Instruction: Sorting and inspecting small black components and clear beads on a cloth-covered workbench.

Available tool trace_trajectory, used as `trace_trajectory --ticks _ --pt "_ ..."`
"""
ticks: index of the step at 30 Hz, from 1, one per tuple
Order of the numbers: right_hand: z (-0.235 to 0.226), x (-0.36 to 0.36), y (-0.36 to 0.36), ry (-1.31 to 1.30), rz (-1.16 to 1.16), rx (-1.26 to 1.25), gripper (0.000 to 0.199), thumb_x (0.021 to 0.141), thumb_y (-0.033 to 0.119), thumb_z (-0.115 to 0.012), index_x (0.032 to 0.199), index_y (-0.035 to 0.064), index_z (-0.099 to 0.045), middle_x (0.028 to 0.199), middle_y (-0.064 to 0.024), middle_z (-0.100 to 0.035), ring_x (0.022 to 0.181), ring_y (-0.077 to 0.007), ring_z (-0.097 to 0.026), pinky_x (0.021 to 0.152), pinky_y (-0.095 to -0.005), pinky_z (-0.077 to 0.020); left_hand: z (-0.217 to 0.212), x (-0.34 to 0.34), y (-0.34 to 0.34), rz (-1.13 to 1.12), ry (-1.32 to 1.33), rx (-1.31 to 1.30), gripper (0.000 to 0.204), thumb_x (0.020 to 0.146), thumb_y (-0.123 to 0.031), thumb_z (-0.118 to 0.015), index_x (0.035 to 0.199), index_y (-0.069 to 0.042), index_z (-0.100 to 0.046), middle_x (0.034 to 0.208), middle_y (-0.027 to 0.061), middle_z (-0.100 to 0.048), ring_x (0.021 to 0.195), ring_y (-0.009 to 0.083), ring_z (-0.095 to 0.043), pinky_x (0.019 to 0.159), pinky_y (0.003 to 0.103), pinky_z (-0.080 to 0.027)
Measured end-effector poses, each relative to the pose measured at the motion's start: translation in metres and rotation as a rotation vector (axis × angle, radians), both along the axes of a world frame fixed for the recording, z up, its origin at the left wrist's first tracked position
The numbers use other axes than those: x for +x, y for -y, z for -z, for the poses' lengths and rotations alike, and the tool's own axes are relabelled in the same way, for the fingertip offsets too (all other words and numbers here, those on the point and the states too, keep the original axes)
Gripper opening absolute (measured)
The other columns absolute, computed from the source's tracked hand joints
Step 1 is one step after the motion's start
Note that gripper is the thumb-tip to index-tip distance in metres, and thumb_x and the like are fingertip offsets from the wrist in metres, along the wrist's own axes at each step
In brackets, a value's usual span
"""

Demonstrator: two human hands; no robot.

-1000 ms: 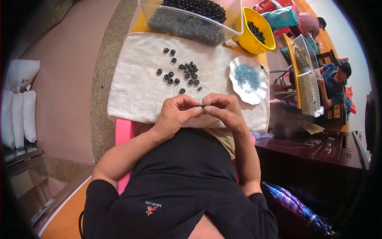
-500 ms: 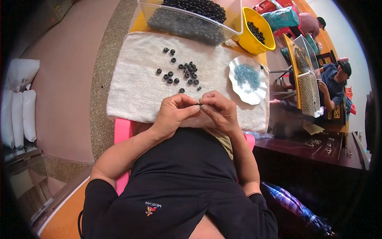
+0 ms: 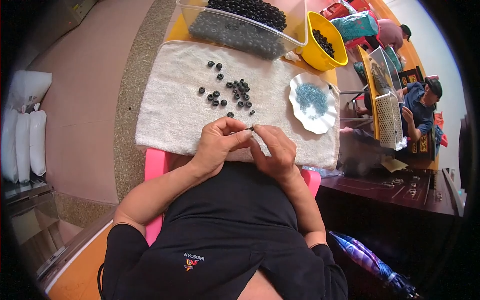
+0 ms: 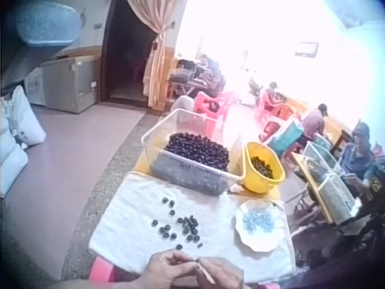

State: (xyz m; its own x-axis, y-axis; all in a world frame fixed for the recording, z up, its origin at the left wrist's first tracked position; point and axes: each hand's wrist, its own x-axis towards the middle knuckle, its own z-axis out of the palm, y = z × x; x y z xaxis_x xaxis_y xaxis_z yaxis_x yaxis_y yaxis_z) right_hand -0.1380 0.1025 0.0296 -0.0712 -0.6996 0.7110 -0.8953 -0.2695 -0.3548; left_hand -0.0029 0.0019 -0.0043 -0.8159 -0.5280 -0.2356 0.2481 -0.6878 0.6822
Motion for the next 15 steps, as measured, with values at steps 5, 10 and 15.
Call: trace_trajectory --ticks 5,10,15 --pt "0.003 0.002 0.004 -0.033 -0.014 -0.032 0.044 0.070 -0.005 -0.076 0.111 -0.0020 -0.060 0.090 -0.0163 -0.068 0.079 -0.0311 -0.069 0.064 -0.0350 -0.0565 -0.005 0.002 -0.001 -0.021 0.024 0.040 0.013 0.088 0.000 -0.067 0.099 -0.005 -0.061 0.093 0.0041 -0.067 0.085 0.0119 -0.066 0.079 0.028 -0.057" --pt "0.009 0.002 0.007 0.009 -0.001 -0.078 0.048 0.067 -0.007 -0.076 0.112 -0.0034 -0.059 0.088 -0.0164 -0.068 0.077 -0.0297 -0.068 0.064 -0.0347 -0.0564 -0.003 0.001 0.000 -0.008 0.011 0.049 0.014 0.088 0.000 -0.067 0.099 -0.005 -0.061 0.092 0.0034 -0.067 0.085 0.0114 -0.066 0.079 0.026 -0.057" --pt "0.010 0.004 0.003 0.060 -0.021 -0.018 0.048 0.066 -0.007 -0.076 0.111 -0.0038 -0.059 0.090 -0.0174 -0.068 0.076 -0.0298 -0.069 0.065 -0.0340 -0.0565 -0.004 0.003 0.000 0.027 0.028 0.033 0.013 0.088 0.000 -0.067 0.099 -0.005 -0.061 0.092 0.0038 -0.067 0.085 0.0117 -0.066 0.078 0.026 -0.056"
